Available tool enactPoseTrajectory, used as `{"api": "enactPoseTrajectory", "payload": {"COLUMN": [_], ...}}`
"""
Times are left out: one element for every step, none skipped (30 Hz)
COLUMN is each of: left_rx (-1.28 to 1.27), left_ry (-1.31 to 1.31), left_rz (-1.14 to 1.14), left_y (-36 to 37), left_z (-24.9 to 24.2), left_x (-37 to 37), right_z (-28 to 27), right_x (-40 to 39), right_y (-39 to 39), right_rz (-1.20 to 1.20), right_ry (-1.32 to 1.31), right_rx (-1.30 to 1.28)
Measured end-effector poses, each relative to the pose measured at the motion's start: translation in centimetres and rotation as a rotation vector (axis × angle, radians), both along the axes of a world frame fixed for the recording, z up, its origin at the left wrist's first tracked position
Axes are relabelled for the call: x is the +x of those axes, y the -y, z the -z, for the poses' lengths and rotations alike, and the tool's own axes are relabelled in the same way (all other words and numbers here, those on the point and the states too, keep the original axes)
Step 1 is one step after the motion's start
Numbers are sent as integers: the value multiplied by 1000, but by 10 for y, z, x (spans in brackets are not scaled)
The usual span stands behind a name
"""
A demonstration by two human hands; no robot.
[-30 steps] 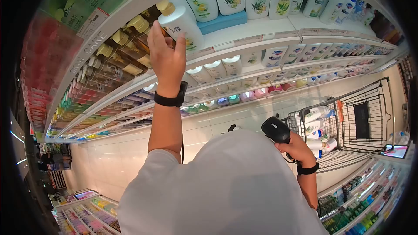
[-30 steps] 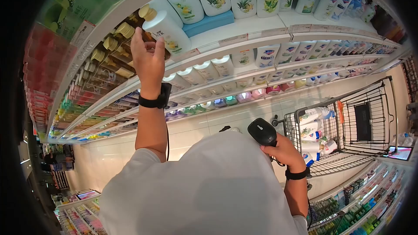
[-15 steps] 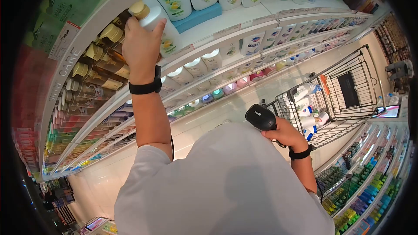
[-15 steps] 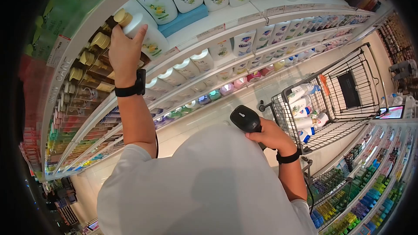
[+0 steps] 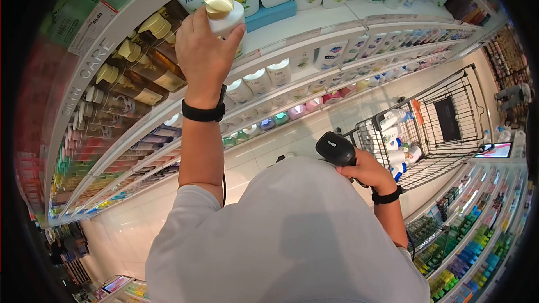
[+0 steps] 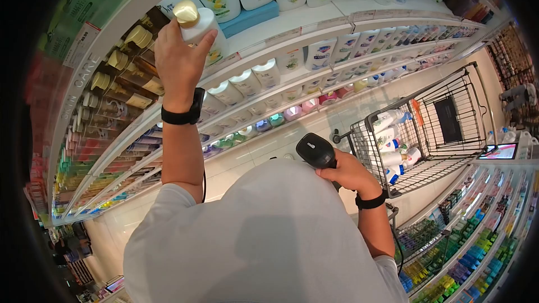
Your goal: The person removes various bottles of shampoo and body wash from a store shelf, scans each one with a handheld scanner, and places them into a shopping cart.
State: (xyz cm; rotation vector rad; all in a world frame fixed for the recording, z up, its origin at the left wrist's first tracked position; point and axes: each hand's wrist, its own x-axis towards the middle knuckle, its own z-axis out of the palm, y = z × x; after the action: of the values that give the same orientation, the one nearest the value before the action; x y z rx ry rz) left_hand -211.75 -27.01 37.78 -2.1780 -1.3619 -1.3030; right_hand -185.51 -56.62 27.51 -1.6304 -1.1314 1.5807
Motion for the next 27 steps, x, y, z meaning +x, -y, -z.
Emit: {"api": "enactPoseTrajectory", "payload": {"left_rx": [21, 27, 62, 99, 106, 143, 178, 242, 241, 278, 312, 115, -92, -84, -87, -199, -320, -432, -448, -714, -994, -1012, -1130, -1246, -1333, -1398, -1459], "left_ry": [70, 75, 127, 178, 183, 179, 175, 211, 219, 275, 329, 648, 964, 1038, 1036, 1117, 1195, 1311, 1313, 1497, 1675, 1681, 1733, 1784, 1801, 1804, 1807], "left_rz": [102, 99, 207, 316, 318, 355, 392, 451, 453, 508, 560, 721, 871, 939, 938, 1081, 1224, 1247, 1250, 1324, 1378, 1373, 1417, 1457, 1466, 1459, 1449], "left_y": [-1, 0, 1, 1, 4, 9, 13, 16, 24, 36, 49, 62, 75, 87, 85, 80, 78, 81, 84, 87, 90, 93, 95, 98, 102, 106, 109], "left_z": [4, 9, 14, 17, 18, 20, 21, 19, 11, -1, -9, -9, -11, -24, -21, -14, -6, 2, 13, 26, 39, 52, 64, 73, 80, 88, 96], "left_x": [0, 0, 1, 2, 3, 2, 3, 2, 1, 0, -2, -3, -2, -2, -9, -20, -26, -21, -18, -16, -14, -10, -4, 1, 7, 10, 13], "right_z": [1, 0, -2, -7, -10, -6, -10, -17, -22, -23, -24, -25, -25, -32, -42, -52, -58, -65, -72, -78, -84, -86, -83, -96, -110, -112, -114], "right_x": [1, 1, 0, -3, -5, -4, -3, -4, -5, -1, 6, 11, 13, 12, 10, 7, 7, 3, -3, -5, -6, -6, -8, -21, -33, -37, -41], "right_y": [2, 2, 3, 3, 5, 7, 7, 7, 7, 7, 8, 9, 9, 9, 8, 6, 3, 1, 0, -2, -4, -7, -15, -24, -31, -35, -39], "right_rz": [0, 1, -1, 16, 35, 50, 55, 66, 77, 79, 104, 128, 158, 201, 245, 278, 194, 191, 190, 204, 80, -46, -177, -213, -252, -254, -331], "right_ry": [-7, -13, -7, 0, 6, -10, -2, 3, 7, 12, 2, -9, -86, -165, -245, -293, -348, -368, -388, -389, -416, -442, -319, -333, -348, -349, -283], "right_rx": [-24, -47, -40, -20, -2, 2, 4, 30, 53, 47, 16, -13, 89, 125, 164, 177, 253, 293, 332, 324, 305, 284, 448, 478, 509, 503, 486]}}
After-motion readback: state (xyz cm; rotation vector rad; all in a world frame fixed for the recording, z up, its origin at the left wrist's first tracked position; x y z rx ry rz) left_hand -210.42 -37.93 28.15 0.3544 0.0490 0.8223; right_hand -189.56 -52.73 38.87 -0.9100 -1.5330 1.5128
